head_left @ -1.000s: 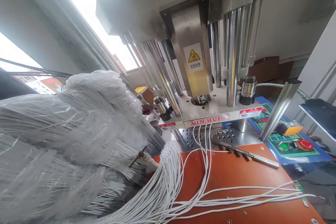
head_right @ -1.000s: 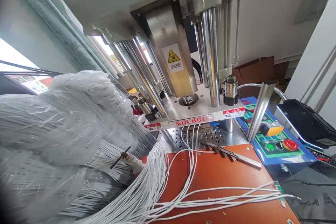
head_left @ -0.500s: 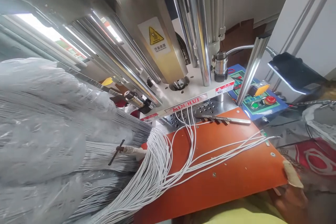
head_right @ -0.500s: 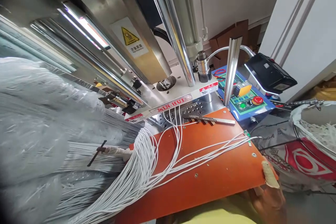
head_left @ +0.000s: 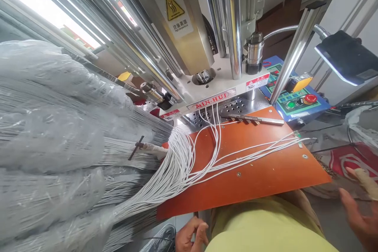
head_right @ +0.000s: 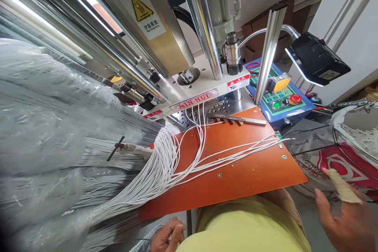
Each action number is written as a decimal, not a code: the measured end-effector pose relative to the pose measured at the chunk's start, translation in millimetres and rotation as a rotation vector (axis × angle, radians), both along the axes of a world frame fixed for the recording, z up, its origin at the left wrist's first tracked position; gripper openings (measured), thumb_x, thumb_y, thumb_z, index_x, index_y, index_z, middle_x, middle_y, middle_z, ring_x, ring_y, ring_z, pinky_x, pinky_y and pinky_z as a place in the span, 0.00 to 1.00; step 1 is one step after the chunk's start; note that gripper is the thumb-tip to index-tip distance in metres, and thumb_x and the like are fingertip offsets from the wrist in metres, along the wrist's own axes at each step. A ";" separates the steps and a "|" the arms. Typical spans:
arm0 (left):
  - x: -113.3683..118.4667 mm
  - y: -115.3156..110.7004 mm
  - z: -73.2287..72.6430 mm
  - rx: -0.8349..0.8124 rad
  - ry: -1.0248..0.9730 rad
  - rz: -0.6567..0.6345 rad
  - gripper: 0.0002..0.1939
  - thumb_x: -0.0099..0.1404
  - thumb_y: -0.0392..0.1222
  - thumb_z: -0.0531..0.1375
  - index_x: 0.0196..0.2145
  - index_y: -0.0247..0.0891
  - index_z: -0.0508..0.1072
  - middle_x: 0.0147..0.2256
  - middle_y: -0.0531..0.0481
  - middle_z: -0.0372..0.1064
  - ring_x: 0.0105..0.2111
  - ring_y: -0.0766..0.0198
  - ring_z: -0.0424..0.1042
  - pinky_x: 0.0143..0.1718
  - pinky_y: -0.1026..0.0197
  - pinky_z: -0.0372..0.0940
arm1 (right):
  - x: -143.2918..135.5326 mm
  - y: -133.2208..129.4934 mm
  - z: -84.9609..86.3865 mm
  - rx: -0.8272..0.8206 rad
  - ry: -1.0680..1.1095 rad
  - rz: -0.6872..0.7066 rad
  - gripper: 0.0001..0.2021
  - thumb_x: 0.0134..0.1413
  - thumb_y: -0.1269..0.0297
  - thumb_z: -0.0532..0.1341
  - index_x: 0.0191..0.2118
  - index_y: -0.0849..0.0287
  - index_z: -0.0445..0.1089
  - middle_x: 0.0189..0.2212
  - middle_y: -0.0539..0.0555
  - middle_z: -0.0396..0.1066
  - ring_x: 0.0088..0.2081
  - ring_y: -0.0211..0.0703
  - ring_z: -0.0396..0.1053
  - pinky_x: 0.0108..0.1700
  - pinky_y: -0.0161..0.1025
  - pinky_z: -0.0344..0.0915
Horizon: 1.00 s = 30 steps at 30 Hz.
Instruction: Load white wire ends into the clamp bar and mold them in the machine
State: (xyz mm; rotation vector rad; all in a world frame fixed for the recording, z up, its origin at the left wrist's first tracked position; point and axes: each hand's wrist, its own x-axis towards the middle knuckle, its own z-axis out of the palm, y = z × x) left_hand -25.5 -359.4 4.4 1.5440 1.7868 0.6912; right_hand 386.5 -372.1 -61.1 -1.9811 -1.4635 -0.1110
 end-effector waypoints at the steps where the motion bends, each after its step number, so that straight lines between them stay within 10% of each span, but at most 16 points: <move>1: -0.3 5.8 1.8 0.144 -0.036 -0.031 0.16 0.67 0.48 0.53 0.25 0.43 0.71 0.17 0.55 0.65 0.19 0.61 0.66 0.26 0.58 0.64 | 0.7 6.9 10.2 0.023 0.034 0.000 0.35 0.55 0.62 0.60 0.67 0.40 0.52 0.59 0.50 0.64 0.55 0.66 0.65 0.58 0.61 0.63; 6: 47.1 63.7 18.4 0.556 0.063 -0.418 0.08 0.64 0.34 0.58 0.41 0.40 0.72 0.33 0.48 0.74 0.35 0.61 0.71 0.39 0.58 0.68 | -15.8 70.8 39.1 -0.062 -0.041 0.454 0.28 0.61 0.68 0.52 0.66 0.45 0.52 0.57 0.56 0.64 0.57 0.56 0.62 0.58 0.56 0.59; 11: 110.1 106.7 7.9 0.555 0.185 -0.615 0.17 0.66 0.38 0.59 0.52 0.37 0.66 0.47 0.43 0.71 0.51 0.55 0.65 0.55 0.51 0.64 | -16.4 114.8 33.9 -0.118 -0.218 0.540 0.27 0.62 0.71 0.49 0.66 0.58 0.51 0.52 0.63 0.67 0.53 0.55 0.63 0.52 0.52 0.60; 30: 169.6 127.0 0.3 0.367 0.374 -0.706 0.28 0.62 0.44 0.63 0.57 0.37 0.60 0.49 0.45 0.67 0.48 0.53 0.62 0.50 0.50 0.63 | -12.0 105.7 44.9 -0.268 -0.080 0.561 0.33 0.60 0.70 0.51 0.69 0.54 0.41 0.48 0.58 0.71 0.50 0.54 0.65 0.50 0.51 0.59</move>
